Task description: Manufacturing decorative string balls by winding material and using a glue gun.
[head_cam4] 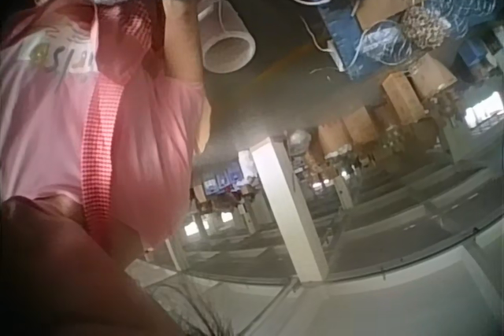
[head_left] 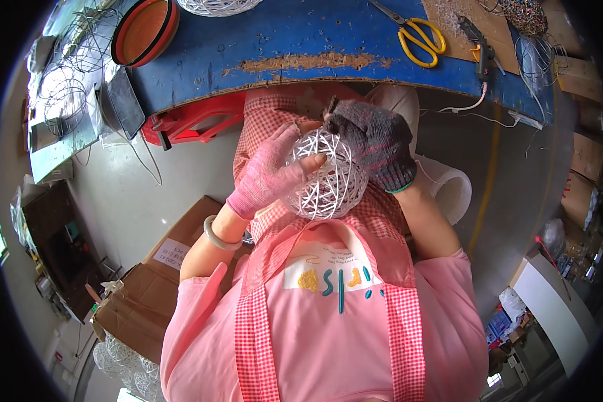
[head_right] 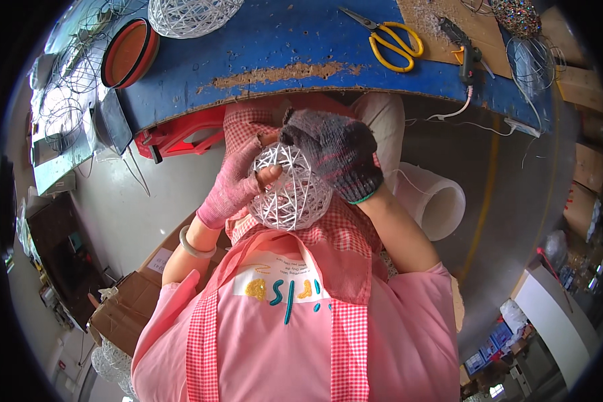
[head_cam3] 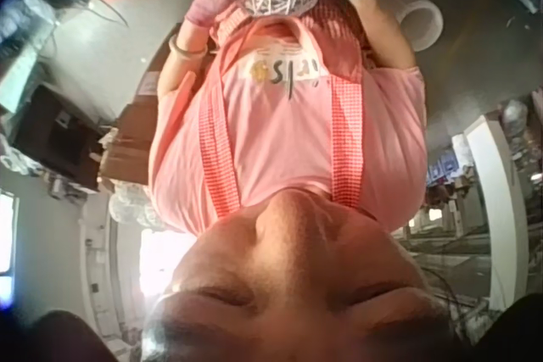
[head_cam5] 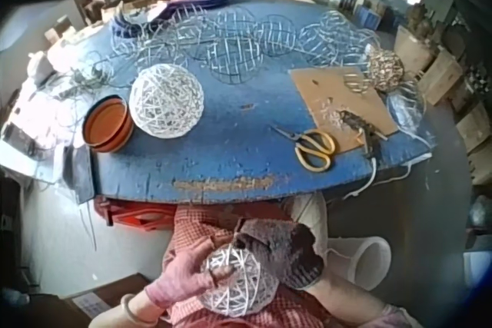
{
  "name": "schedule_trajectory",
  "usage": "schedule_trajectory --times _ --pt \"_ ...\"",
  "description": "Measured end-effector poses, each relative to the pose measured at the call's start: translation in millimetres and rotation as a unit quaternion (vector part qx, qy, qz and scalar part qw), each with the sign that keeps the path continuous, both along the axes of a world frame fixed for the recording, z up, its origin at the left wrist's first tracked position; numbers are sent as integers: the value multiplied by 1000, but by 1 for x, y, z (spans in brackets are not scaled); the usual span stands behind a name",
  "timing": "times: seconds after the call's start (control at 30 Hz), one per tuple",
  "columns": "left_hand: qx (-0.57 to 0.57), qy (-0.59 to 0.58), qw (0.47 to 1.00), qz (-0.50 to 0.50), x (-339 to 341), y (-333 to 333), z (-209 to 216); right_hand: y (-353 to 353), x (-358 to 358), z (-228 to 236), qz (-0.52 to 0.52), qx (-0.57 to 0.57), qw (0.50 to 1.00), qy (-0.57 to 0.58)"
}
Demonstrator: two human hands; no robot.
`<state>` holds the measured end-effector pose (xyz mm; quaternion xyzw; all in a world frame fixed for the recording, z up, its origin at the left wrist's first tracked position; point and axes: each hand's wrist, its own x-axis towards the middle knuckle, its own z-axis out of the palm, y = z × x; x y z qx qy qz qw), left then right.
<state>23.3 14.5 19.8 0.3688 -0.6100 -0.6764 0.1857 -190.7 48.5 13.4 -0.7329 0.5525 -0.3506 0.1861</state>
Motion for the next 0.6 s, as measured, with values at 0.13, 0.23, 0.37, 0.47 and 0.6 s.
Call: schedule_trajectory --times 0.13,0.23,0.37,0.47,0.6 --pt "-119 -47 991 -37 -1 0 6 1 -4 -33 30 52 980 187" --pt "88 79 992 53 13 8 2 4 -1 -35 -2 13 996 91" --pt "238 95 965 65 36 17 -64 6 11 -7 -36 -9 998 54" --pt "274 171 933 156 18 1 -54 -3 8 12 -28 -8 999 21" --pt "193 187 944 192 5 -19 -35 23 22 19 -4 -104 991 86"
